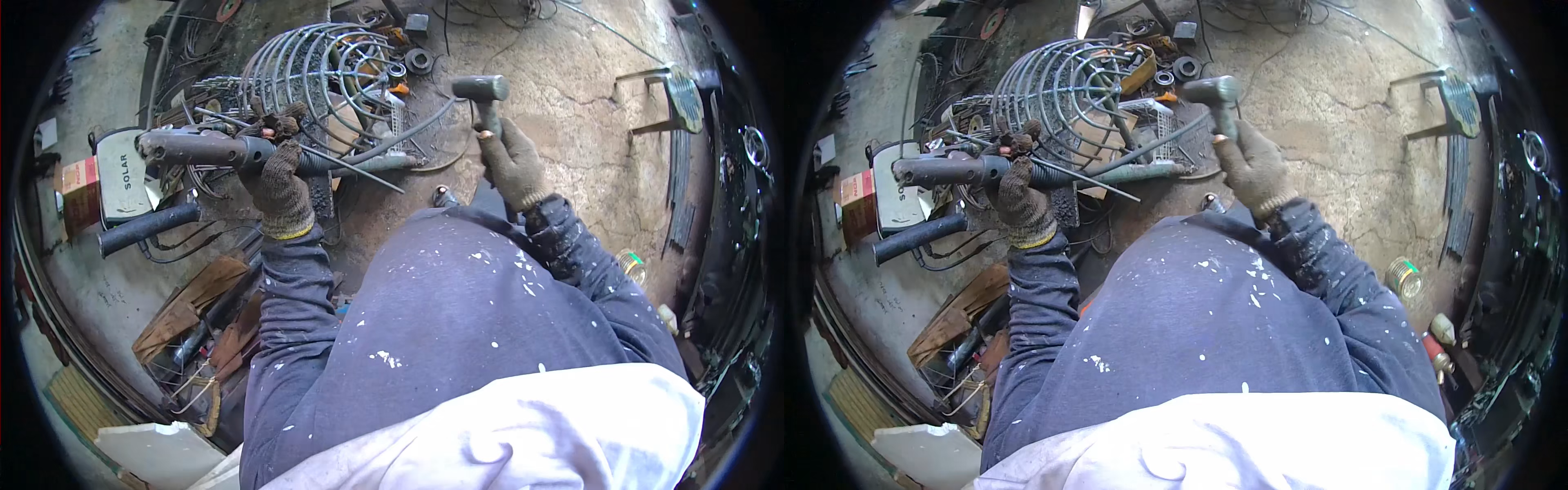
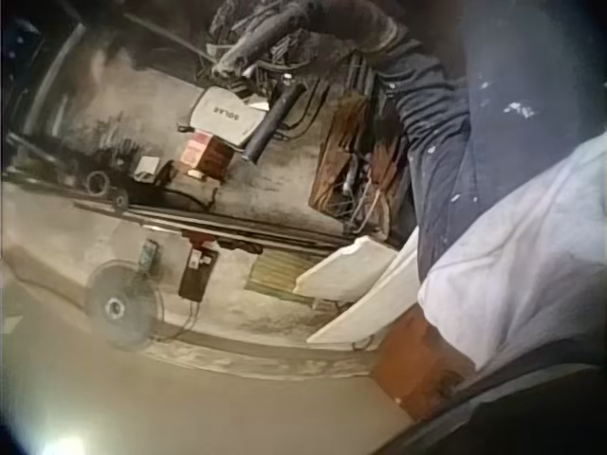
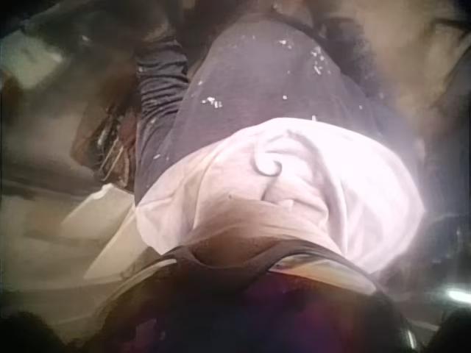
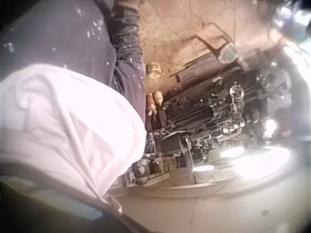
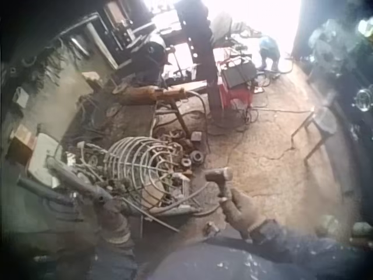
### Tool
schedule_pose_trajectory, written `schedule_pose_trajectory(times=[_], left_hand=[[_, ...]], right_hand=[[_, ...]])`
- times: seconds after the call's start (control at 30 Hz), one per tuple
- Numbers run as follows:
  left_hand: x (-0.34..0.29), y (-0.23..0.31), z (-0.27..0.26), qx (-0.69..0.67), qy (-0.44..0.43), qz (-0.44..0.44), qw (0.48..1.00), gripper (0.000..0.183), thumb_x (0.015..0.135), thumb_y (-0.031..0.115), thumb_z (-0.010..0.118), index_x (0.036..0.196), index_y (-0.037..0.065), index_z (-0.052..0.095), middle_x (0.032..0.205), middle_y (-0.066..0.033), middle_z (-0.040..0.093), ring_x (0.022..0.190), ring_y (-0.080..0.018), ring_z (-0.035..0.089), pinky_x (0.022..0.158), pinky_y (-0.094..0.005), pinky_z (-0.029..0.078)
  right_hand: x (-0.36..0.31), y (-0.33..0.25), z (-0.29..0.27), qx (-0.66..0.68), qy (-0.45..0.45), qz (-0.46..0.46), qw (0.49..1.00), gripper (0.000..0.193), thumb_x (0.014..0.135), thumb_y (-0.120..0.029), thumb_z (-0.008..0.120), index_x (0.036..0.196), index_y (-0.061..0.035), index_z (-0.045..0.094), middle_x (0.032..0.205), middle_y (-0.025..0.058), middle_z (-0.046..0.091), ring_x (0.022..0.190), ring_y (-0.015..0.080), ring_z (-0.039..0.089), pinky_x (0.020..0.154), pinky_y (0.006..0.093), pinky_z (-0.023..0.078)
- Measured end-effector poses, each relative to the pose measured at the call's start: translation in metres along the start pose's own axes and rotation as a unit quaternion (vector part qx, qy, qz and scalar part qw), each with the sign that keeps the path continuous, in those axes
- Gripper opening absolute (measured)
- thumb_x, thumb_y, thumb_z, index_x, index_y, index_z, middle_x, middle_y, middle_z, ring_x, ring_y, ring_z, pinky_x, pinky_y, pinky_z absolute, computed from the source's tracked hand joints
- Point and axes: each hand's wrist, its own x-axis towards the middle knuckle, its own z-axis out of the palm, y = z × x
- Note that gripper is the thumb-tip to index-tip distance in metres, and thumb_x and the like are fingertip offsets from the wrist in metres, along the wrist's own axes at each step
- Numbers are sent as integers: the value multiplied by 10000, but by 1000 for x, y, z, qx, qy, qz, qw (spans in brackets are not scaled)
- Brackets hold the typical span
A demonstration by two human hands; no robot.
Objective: The person welds metal rods onto a curved cage structure using a welding torch and then hammers a joint.
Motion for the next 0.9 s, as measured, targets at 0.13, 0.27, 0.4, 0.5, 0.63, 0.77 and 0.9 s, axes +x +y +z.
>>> schedule_pose_trajectory(times=[0.13, 0.27, 0.4, 0.5, 0.63, 0.77, 0.9], left_hand=[[-6, 23, 7, 49, 67, -49, 995, 421, 699, -66, 707, 1093, 9, 578, 1012, -105, 627, 953, -297, 667, 948, -514, 515], [2, 39, 43, 106, 145, -44, 983, 383, 668, -33, 720, 1028, -3, 596, 978, -91, 637, 902, -260, 675, 867, -412, 560], [-5, 34, 48, 137, 200, -27, 970, 379, 709, -26, 705, 1067, -5, 579, 936, -101, 639, 868, -289, 679, 867, -460, 567], [-31, 38, 39, 153, 289, -32, 944, 403, 746, 43, 687, 1127, -8, 567, 917, -137, 667, 876, -345, 681, 910, -507, 548], [-74, 53, 58, 90, 379, -22, 921, 362, 761, 57, 687, 1099, -7, 574, 890, -140, 666, 892, -340, 678, 938, -531, 532], [-114, 54, 121, 92, 436, -8, 895, 331, 768, 50, 686, 1065, -3, 551, 881, -143, 653, 888, -321, 674, 1000, -598, 490], [-153, 53, 172, 21, 429, 7, 903, 333, 759, -134, 628, 1039, 17, 529, 969, -74, 573, 830, -230, 647, 918, -573, 562]], right_hand=[[13, 30, -47, -98, 29, 48, 994, 413, 954, -435, 572, 1024, -32, 632, 756, 88, 652, 636, 211, 618, 601, 369, 492], [59, 74, -113, -206, 7, 69, 976, 453, 911, -425, 585, 1059, 0, 629, 755, 148, 651, 693, 250, 650, 636, 402, 493], [93, 78, -171, -228, -78, 175, 955, 446, 884, -396, 594, 1088, -1, 633, 785, 143, 661, 683, 239, 655, 638, 388, 518], [114, 52, -209, -244, -137, 201, 939, 426, 881, -370, 613, 1084, 3, 637, 773, 113, 646, 632, 207, 643, 569, 356, 523], [147, 67, -247, -244, -194, 238, 920, 284, 897, -293, 621, 978, -25, 574, 713, 45, 562, 539, 152, 563, 457, 310, 476], [181, 94, -263, -263, -230, 242, 905, 322, 880, -288, 632, 994, 8, 573, 692, 80, 601, 524, 181, 607, 433, 337, 508], [194, 87, -249, -297, -270, 239, 884, 330, 876, -286, 628, 1038, 0, 599, 689, 78, 619, 528, 186, 625, 468, 345, 539]])
